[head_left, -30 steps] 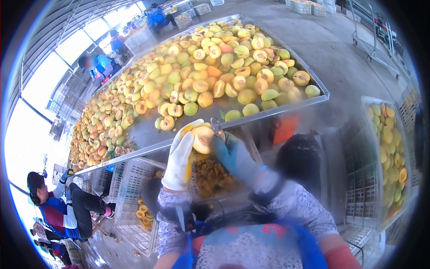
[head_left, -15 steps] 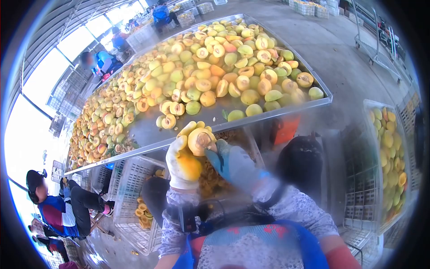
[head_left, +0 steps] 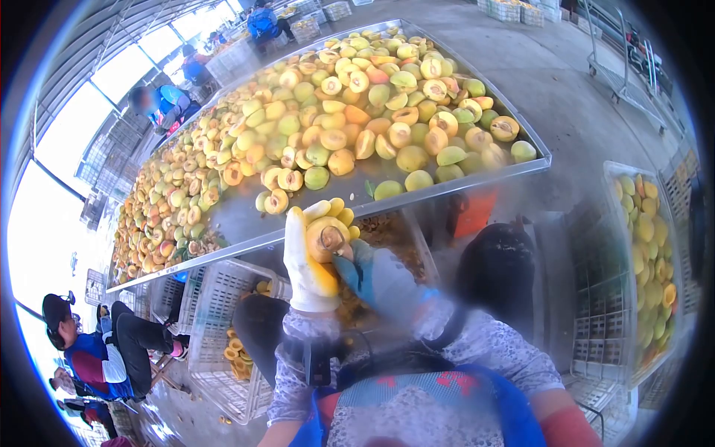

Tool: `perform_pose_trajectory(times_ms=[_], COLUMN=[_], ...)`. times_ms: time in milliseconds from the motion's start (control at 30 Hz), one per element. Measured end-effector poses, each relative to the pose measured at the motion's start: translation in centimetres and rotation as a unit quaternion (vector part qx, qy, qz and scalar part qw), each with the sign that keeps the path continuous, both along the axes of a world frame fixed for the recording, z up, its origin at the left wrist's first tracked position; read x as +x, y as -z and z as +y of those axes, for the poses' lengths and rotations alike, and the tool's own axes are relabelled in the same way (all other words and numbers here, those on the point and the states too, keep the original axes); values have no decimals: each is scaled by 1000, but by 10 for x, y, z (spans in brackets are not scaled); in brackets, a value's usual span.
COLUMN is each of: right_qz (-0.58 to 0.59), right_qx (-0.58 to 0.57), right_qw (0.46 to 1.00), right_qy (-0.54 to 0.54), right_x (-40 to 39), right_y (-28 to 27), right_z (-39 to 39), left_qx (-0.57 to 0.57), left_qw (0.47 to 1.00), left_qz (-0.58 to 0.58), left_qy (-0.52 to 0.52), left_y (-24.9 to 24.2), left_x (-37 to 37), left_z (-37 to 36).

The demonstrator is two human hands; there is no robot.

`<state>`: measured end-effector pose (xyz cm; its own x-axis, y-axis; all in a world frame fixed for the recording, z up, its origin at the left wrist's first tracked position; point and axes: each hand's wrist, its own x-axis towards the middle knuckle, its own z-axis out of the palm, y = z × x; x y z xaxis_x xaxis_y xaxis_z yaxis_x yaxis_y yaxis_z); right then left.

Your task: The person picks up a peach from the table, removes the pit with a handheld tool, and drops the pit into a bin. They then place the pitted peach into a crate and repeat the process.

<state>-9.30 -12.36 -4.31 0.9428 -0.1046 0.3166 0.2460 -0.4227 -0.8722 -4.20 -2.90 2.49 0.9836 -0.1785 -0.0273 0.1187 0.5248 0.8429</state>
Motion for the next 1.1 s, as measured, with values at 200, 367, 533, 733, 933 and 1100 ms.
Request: perform_pose_trajectory(times_ms=[200, 367, 533, 733, 933, 1100], right_qz=[28, -22, 48, 74, 111, 239], right_qx=[-67, 19, -53, 267, 121, 323], right_qw=[997, 999, 997, 951, 983, 889], right_qy=[6, -41, -33, -137, -78, -219], right_x=[-7, -6, -10, -13, -21, -18], right_y=[-10, 4, -6, -8, -22, -21], right_z=[-3, 5, 4, 15, 8, 4], left_qx=[118, 75, 59, 28, 218, 79], left_qw=[990, 996, 997, 999, 970, 996], left_qz=[-35, -39, -43, -21, -75, -30], left_qy=[64, -18, -41, -27, 81, 24], left_y=[9, 8, 9, 11, 1, 15], left_x=[17, 2, -3, -2, 6, -1], left_z=[27, 13, 8, 10, 26, 15])
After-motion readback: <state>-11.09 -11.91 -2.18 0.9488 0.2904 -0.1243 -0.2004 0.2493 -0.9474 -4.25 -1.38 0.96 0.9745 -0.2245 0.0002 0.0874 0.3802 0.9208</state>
